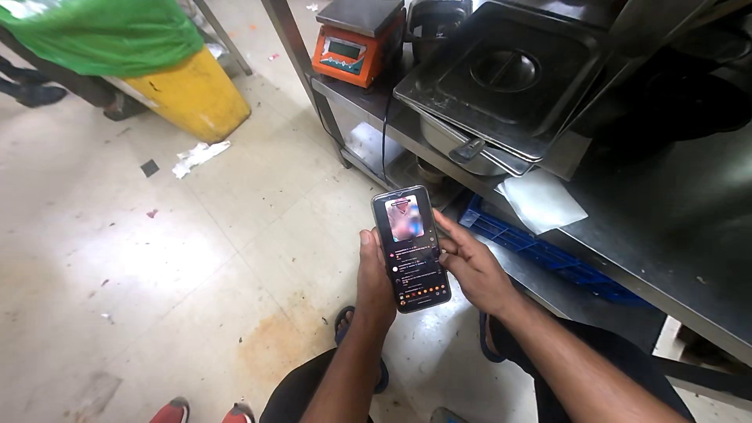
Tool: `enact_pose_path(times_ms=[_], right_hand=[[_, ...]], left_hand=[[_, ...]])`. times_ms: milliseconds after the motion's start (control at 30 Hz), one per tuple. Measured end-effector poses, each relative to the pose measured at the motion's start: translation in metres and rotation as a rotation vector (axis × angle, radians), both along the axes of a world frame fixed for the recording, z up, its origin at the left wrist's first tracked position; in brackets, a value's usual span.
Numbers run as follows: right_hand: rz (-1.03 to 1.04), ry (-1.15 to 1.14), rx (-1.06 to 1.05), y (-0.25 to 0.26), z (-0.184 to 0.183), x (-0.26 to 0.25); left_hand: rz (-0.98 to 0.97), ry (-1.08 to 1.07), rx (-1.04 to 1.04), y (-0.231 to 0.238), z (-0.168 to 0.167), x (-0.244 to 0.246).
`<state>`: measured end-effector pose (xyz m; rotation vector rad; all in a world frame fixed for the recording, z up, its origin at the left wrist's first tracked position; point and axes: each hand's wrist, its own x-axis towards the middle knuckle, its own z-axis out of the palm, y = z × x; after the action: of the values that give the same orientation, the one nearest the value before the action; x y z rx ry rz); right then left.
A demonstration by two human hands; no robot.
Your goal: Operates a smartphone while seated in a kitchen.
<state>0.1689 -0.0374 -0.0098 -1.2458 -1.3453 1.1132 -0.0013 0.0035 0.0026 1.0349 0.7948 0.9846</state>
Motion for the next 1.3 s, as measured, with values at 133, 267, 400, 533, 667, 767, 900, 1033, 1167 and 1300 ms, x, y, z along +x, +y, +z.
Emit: enact_pose_path(times_ms=[133, 267, 400, 533, 667, 767, 900, 1033, 1167, 1300], right_hand=[[0.002, -0.011, 0.006, 0.0001, -0.0001, 0.0004], [0.003, -0.009, -0.001, 0.0004, 0.0006, 0.0001], [0.004, -0.01, -0.012, 0.0009, -0.0002, 0.0003], [0.006, -0.001, -0.008, 0.0004, -0.0005, 0.0003], [0.0, 0.006, -0.021, 0.0009, -0.0008, 0.0002], [0.003, 0.005, -0.024, 0.0008, -0.0006, 0.0008], [-0.001, 0.01, -0.018, 0.0008, -0.0008, 0.0005], [-0.001, 0.021, -0.012, 0.0006, -0.0004, 0.0002], [-0.003, -0.001, -0.019, 0.0004, 0.0011, 0.0002], [0.0, -0.008, -0.004, 0.0008, -0.0001, 0.001]], left_hand=[[-0.006, -0.012, -0.002, -0.0001, 0.0, 0.0], [-0.018, -0.007, 0.006, 0.0004, -0.0018, -0.0007], [-0.029, -0.017, 0.004, 0.0009, -0.0026, -0.0009], [-0.013, 0.001, -0.007, 0.0006, -0.0025, -0.0005], [-0.011, 0.008, 0.006, 0.0003, -0.0024, -0.0007], [-0.006, -0.001, 0.01, 0.0002, -0.0023, 0.0002], [-0.002, 0.006, -0.004, -0.0002, -0.0017, 0.0004], [0.005, 0.024, -0.02, -0.0003, -0.001, 0.0004], [0.002, 0.007, -0.01, 0.0001, -0.0022, 0.0005], [-0.004, 0.003, 0.005, 0.0002, -0.0026, 0.0002]])
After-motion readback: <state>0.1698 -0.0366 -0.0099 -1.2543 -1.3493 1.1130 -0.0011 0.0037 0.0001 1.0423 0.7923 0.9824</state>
